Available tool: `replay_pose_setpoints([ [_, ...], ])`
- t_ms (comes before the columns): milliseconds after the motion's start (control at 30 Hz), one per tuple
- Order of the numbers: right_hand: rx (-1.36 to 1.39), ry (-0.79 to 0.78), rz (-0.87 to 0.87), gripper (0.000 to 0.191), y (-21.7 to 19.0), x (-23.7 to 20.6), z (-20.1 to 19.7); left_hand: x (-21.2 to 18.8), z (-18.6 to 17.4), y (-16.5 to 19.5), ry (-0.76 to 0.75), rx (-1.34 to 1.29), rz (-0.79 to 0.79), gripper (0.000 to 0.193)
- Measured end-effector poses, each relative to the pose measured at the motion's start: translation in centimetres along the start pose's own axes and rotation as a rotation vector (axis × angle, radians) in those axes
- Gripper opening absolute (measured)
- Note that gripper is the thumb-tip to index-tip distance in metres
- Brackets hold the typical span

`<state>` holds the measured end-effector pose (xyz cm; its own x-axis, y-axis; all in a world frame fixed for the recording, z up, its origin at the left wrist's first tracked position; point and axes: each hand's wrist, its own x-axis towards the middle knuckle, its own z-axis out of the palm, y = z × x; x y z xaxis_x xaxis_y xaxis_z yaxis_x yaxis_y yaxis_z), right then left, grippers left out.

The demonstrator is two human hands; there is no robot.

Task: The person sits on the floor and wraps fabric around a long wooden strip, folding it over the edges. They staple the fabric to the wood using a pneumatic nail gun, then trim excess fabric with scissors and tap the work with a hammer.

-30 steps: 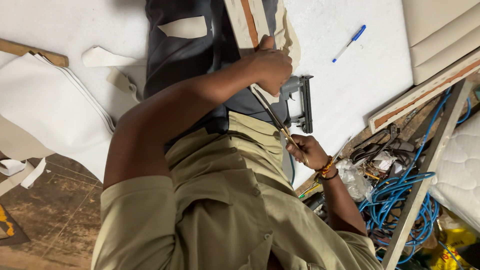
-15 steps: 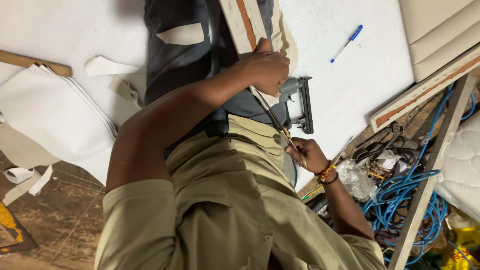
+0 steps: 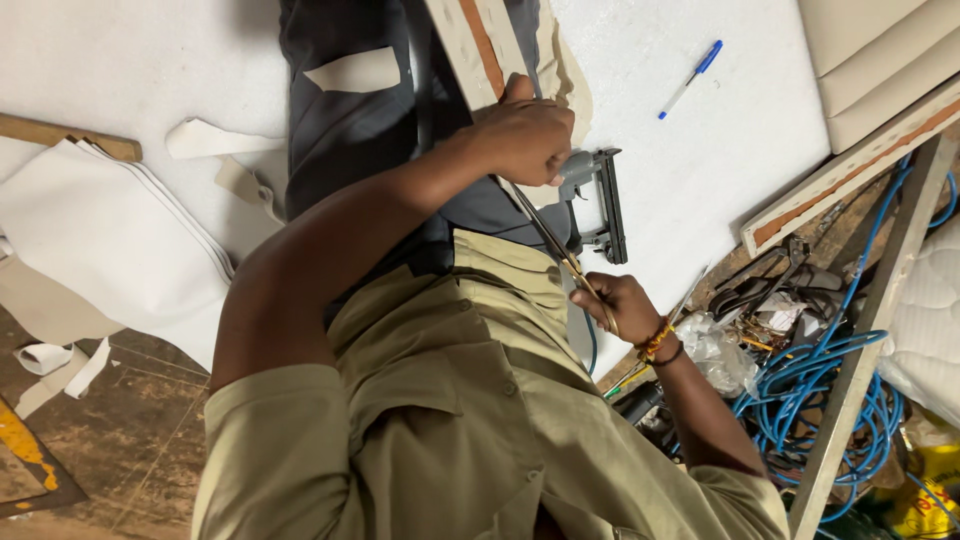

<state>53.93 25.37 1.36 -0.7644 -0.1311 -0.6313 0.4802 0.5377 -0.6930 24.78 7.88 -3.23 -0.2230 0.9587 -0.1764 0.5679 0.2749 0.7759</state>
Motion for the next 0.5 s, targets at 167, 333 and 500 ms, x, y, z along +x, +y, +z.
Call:
replay_pose_setpoints([
  [167,0.424,-0.084,0.026,0.049,1.1,-2.2,1.0,0.9,-1.3,-0.5,0.179,-0.114,0.164,0.022],
  [333,1.048,-0.135,-0.078,0.067,2.1,-4.2,4.4,1.6,-1.2,-0.1,0.248,-0.044,0.071,0.021],
  [500,1.542,-0.304,0.028,0.075,2.5,-3.2,6.9,1.4,-0.8,-0.7,0.366,-0.128,0.172,0.016],
])
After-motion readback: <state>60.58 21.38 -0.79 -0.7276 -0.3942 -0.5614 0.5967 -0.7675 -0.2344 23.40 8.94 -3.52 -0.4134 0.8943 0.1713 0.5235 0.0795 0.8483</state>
